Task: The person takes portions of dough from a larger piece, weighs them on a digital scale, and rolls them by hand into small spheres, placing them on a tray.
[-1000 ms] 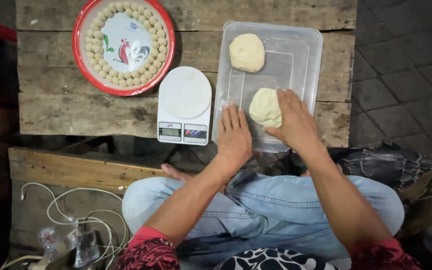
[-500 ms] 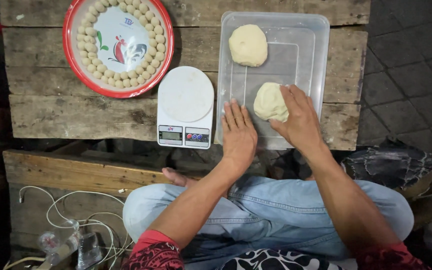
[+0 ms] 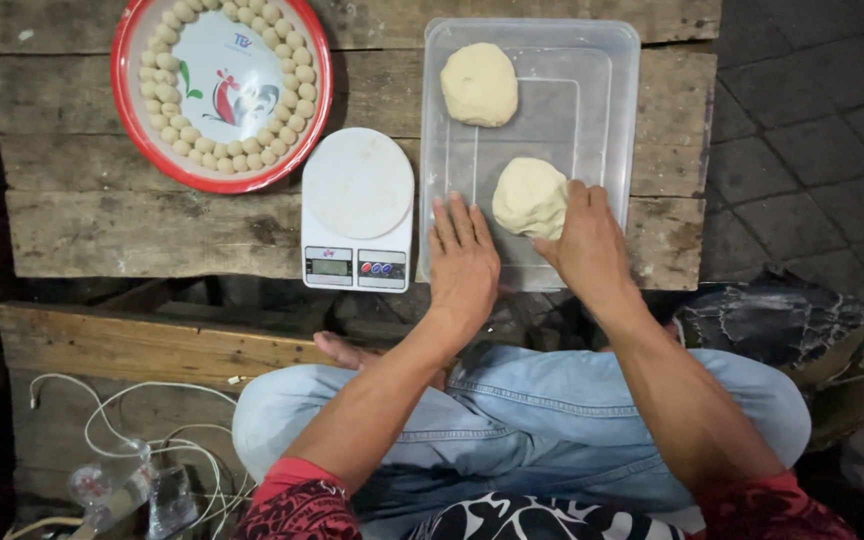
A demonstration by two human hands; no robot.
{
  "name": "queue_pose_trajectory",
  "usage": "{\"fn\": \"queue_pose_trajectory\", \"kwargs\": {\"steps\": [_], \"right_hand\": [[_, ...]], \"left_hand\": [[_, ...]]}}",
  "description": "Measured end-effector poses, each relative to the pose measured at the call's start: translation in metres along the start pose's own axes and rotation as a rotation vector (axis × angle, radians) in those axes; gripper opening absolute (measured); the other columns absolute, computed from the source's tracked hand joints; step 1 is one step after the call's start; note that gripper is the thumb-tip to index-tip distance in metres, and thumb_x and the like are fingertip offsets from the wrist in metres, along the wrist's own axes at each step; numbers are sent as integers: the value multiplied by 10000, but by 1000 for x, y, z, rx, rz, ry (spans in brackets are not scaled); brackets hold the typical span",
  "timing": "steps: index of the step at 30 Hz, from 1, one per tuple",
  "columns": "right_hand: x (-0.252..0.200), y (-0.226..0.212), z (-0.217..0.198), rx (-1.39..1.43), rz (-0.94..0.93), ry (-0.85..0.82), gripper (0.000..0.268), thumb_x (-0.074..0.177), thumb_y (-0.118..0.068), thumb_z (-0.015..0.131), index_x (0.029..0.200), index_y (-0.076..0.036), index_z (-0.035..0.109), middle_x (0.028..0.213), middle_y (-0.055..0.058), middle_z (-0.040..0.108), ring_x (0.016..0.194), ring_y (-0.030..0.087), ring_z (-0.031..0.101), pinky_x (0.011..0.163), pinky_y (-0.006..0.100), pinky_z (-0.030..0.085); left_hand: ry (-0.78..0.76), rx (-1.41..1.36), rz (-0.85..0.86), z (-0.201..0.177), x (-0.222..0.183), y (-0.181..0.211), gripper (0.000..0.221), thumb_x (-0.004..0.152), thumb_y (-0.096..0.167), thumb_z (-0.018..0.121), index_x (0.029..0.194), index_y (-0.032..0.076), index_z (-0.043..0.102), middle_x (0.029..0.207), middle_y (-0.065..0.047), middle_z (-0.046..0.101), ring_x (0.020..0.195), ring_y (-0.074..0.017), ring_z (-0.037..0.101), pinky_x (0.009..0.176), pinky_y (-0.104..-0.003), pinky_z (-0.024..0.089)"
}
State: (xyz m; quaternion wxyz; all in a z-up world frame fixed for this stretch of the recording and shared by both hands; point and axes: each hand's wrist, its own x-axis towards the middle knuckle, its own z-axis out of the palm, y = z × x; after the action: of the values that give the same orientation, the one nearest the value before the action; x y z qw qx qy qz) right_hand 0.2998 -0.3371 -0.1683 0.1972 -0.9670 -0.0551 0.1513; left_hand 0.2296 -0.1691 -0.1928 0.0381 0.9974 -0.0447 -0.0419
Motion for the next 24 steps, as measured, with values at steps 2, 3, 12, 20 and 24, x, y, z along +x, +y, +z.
{"fn": "queue_pose_trajectory", "kwargs": {"steps": [2, 3, 12, 20, 24], "right_hand": [[-5, 1, 0, 18, -74, 71, 832, 708, -212, 864, 1401, 38, 478, 1135, 235, 537, 996, 531, 667, 809, 588, 593], [-5, 3, 2, 16, -66, 69, 832, 708, -212, 864, 1401, 38, 478, 1135, 235, 537, 996, 531, 667, 809, 588, 593], [-1, -3, 3, 337, -131, 319, 631, 666, -84, 833, 1256, 38, 645, 1008, 257, 624, 905, 499, 687, 685, 534, 603], [2, 20, 18, 36, -24, 137, 480, 768, -319, 868, 1077, -21, 654, 1010, 142, 570, 865, 449, 702, 691, 538, 598], [2, 25, 20, 16, -54, 175, 422, 776, -304, 879, 1031, -31, 683, 946, 108, 567, 826, 391, 716, 654, 474, 600]], "left_hand": [[62, 9, 20, -7, -2, 0, 743, 832, 64, 656, 1492, -146, 386, 1552, -440, 309, 1439, -667, 252, 1110, -649, 357], [57, 5, 26, -9, -2, 1, 743, 832, 64, 656, 1492, -146, 386, 1552, -440, 309, 1439, -667, 252, 1110, -649, 357], [18, -11, 35, -2, 2, -10, 894, 753, 135, 765, 1502, -149, 369, 1557, -447, 291, 1418, -682, 276, 1072, -673, 389], [-20, 0, 27, 8, 5, -9, 1106, 624, 219, 905, 1522, -129, 361, 1587, -426, 255, 1432, -679, 244, 1100, -668, 378], [-50, 20, 39, 8, 5, -11, 1197, 578, 264, 945, 1536, -124, 342, 1591, -430, 238, 1439, -674, 232, 1105, -664, 372]]}}
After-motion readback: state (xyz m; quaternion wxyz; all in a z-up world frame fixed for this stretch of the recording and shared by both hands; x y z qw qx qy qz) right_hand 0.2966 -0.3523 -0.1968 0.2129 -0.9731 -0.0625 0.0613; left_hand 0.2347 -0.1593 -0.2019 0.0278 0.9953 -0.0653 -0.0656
